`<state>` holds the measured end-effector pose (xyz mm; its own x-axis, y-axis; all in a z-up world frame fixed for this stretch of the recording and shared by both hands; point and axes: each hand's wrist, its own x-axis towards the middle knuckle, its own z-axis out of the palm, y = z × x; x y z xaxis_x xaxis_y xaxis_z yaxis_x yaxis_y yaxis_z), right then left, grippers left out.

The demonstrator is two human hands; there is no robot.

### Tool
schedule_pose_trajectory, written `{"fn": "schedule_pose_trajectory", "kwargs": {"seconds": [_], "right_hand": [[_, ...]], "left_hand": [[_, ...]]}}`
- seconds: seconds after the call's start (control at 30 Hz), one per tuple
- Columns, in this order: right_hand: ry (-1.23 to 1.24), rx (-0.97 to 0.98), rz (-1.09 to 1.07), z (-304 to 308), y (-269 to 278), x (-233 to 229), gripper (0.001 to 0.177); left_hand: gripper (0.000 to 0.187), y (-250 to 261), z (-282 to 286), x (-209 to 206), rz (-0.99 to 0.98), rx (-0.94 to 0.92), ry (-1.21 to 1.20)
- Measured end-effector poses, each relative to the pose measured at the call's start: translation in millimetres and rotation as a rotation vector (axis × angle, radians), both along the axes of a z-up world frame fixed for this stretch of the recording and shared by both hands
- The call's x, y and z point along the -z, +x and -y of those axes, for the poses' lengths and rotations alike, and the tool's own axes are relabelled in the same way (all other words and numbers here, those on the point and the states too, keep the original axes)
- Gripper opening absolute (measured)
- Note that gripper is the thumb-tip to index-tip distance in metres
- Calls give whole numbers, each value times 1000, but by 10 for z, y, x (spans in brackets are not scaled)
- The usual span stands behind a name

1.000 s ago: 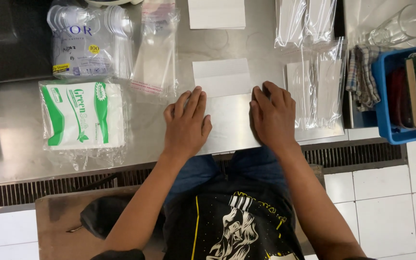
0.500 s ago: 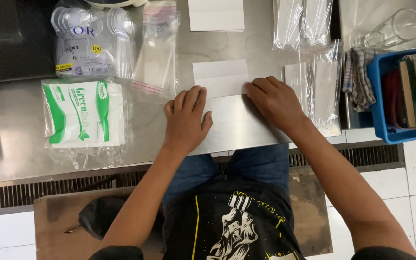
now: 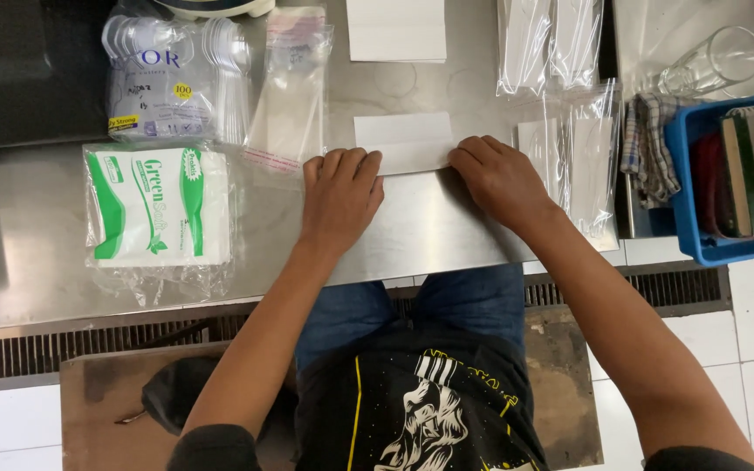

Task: The person folds a paper napkin and inserts a plastic fork into a small plastic bag by hand.

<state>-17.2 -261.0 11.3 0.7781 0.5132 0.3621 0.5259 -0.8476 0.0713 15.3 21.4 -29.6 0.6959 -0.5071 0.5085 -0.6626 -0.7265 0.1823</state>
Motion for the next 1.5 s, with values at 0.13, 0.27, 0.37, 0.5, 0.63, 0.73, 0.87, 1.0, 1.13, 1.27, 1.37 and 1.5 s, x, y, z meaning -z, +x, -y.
{"fn": "schedule_pose_trajectory", "kwargs": {"seconds": [0.13, 0.27, 0.37, 0.5, 0.63, 0.73, 0.87, 1.0, 1.13, 1.27, 1.37, 1.5], "right_hand": [[58, -19, -19, 31, -53, -51, 8], [141, 11, -53, -247, -201, -405, 32], [18, 36, 56, -225, -191, -208, 18], [9, 37, 83, -51, -143, 13, 7], [69, 71, 29, -103, -199, -112, 10], [127, 90, 3, -187, -215, -252, 19], [242, 119, -45, -208, -169, -260, 35], [371, 150, -72, -250, -166, -220, 26], [466, 176, -72, -247, -174, -129, 25], [480, 169, -90, -206, -199, -44, 27], [521, 174, -124, -201, -213, -28, 28], [519, 177, -127, -184, -210, -3, 29]], "left_hand": [[19, -10, -2, -53, 79, 36, -68], [19, -69, 4, -142, 112, 36, -128], [17, -73, 7, -133, 109, 40, -134], [18, -87, -21, -143, 100, 47, -160], [18, -101, -24, -179, 100, 49, -177], [18, -107, -15, -170, 108, 54, -182], [21, -112, -24, -184, 111, 52, -198], [20, -114, -30, -164, 98, 61, -212], [20, -107, -38, -150, 90, 62, -219], [16, -135, -45, -216, 31, 62, -243], [27, -166, -53, -325, -55, 14, -241], [29, -162, -49, -270, -106, -22, -227]]}}
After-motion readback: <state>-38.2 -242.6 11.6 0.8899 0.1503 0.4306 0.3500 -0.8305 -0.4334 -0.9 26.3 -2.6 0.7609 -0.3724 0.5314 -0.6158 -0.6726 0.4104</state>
